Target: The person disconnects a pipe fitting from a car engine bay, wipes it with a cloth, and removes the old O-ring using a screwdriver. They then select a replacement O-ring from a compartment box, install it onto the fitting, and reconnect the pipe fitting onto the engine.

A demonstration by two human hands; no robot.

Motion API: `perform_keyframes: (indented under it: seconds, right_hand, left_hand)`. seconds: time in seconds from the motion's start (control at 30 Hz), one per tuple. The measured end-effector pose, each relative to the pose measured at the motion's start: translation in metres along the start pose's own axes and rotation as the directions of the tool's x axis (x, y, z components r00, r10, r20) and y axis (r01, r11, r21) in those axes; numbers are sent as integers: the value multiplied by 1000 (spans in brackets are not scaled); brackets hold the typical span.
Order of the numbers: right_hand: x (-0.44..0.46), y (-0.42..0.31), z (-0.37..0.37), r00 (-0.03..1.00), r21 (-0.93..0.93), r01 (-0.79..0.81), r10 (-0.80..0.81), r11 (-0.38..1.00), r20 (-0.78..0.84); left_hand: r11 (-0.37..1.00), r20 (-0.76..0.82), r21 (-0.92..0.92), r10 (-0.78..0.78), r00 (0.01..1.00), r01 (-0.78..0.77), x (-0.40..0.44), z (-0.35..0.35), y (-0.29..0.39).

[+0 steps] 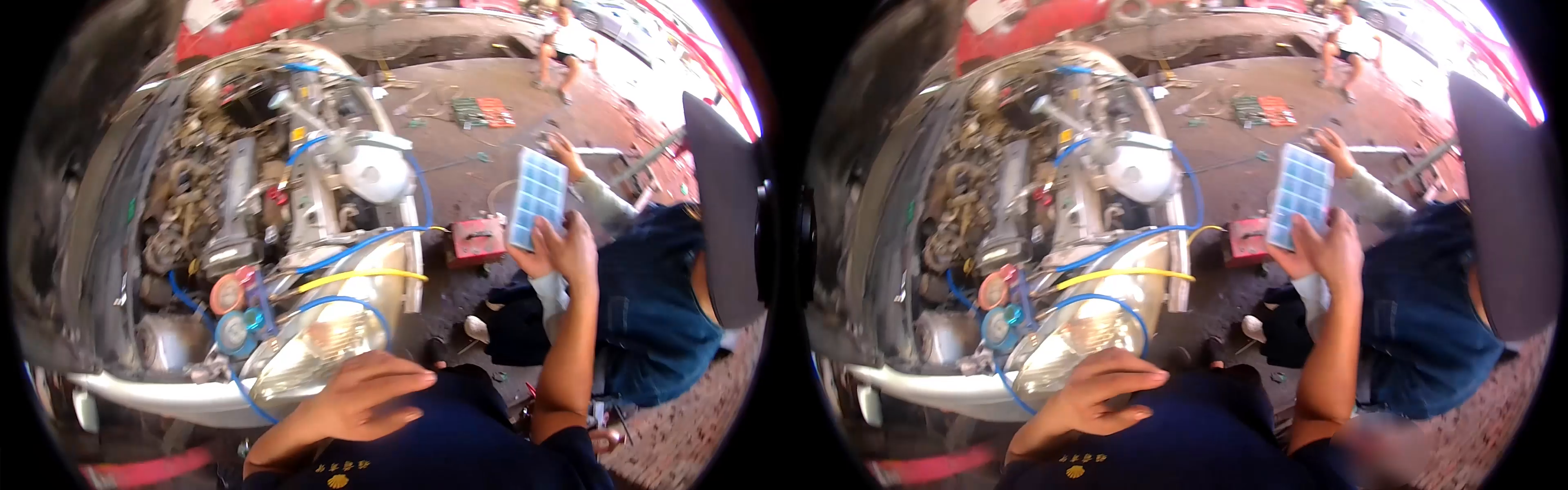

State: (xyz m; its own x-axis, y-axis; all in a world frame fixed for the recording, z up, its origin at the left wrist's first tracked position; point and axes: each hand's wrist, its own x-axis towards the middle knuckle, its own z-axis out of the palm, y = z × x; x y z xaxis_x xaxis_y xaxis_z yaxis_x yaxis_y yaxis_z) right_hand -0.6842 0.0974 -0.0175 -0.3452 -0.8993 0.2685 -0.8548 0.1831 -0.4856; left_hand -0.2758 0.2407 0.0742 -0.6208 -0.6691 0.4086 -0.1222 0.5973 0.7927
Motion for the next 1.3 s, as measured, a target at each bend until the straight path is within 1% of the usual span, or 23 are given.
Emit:
perform_keyframes:
  seconds: [0.07,0.1,0.2,0.27,0.33,0.37,0.4,0.43,0.47,0.57,0.67,0.73,0.8,0.83,0.87,0.9,0.93,1.0,1.03,1.07,1.13,1.23,1.3]
  right_hand:
    - [-2,-2,10,986,200,-99,69,975,155]
    - [-3,-4,13,972,240,-119,63,963,228]
    - [-3,-4,35,959,285,-44,-40,957,282]
    - [-2,-18,46,950,377,-25,-95,926,298]
    - [-3,-16,73,966,276,257,-254,926,-45]
    - [0,-16,78,984,319,167,-180,933,11]
    - [-1,-31,71,987,415,-34,-35,909,157]
    - [1,-28,81,978,641,-117,-23,759,207]
    - [3,-19,93,969,813,-194,-24,549,247]
    - [-7,-51,79,970,888,-173,-81,426,228]
    - [-22,-97,48,954,933,-214,-142,288,263]
    - [-36,-123,36,943,939,-207,-200,276,267]
    - [-58,-153,26,937,949,-224,-219,224,273]
    - [-70,-166,26,931,955,-233,-241,185,274]
    - [-84,-169,34,931,947,-227,-233,227,280]
    - [-96,-178,35,912,944,-270,-265,191,314]
    - [-108,-186,34,893,938,-306,-294,161,341]
    - [-126,-190,44,882,940,-306,-326,150,339]
    - [-124,-187,41,840,934,-331,-410,133,356]
    - [-124,-182,41,819,914,-391,-412,111,400]
    - [-116,-157,38,703,785,-329,-420,524,575]
    - [-113,-155,20,550,681,-408,-432,608,715]
    - [-116,-151,21,506,679,-462,-459,570,730]
  left_hand:
    - [999,-21,-26,-40,999,39,-5,2,-3]
    - [998,-50,2,-69,996,70,-8,3,-6]
    - [996,-86,-28,-85,993,83,-19,9,-13]
    - [994,-97,-63,-89,991,84,-24,12,-15]
    - [996,-117,-57,-81,990,75,-32,16,-17]
    - [986,-96,-102,-143,985,134,-35,16,-17]
    - [971,-62,-155,-194,979,182,-36,17,-18]
    - [974,-73,-119,-203,976,194,-39,17,-18]
    - [975,-99,-130,-196,976,183,-39,17,-19]
    - [959,-126,-212,-219,968,190,-43,16,-25]
    - [897,-158,-347,-343,926,273,-50,18,-34]
    - [751,-244,-607,-488,838,260,-49,32,-42]
    - [730,-259,-623,-532,806,282,-33,30,-44]
    - [685,-307,-697,-552,775,211,-23,32,-48]
    - [633,-348,-763,-575,740,133,-16,36,-52]
    - [601,-370,-798,-554,746,50,-10,41,-59]
    - [604,-371,-796,-547,750,47,-16,43,-64]
    - [508,-309,-828,-767,562,238,-25,47,-76]
    - [549,-357,-815,-729,584,187,-18,42,-69]
    - [582,-375,-789,-711,595,199,-20,36,-71]
    - [523,-363,-845,-717,596,115,-21,31,-68]
    - [577,-390,-801,-703,595,157,-30,30,-77]
    - [563,-379,-813,-705,600,147,-31,32,-79]
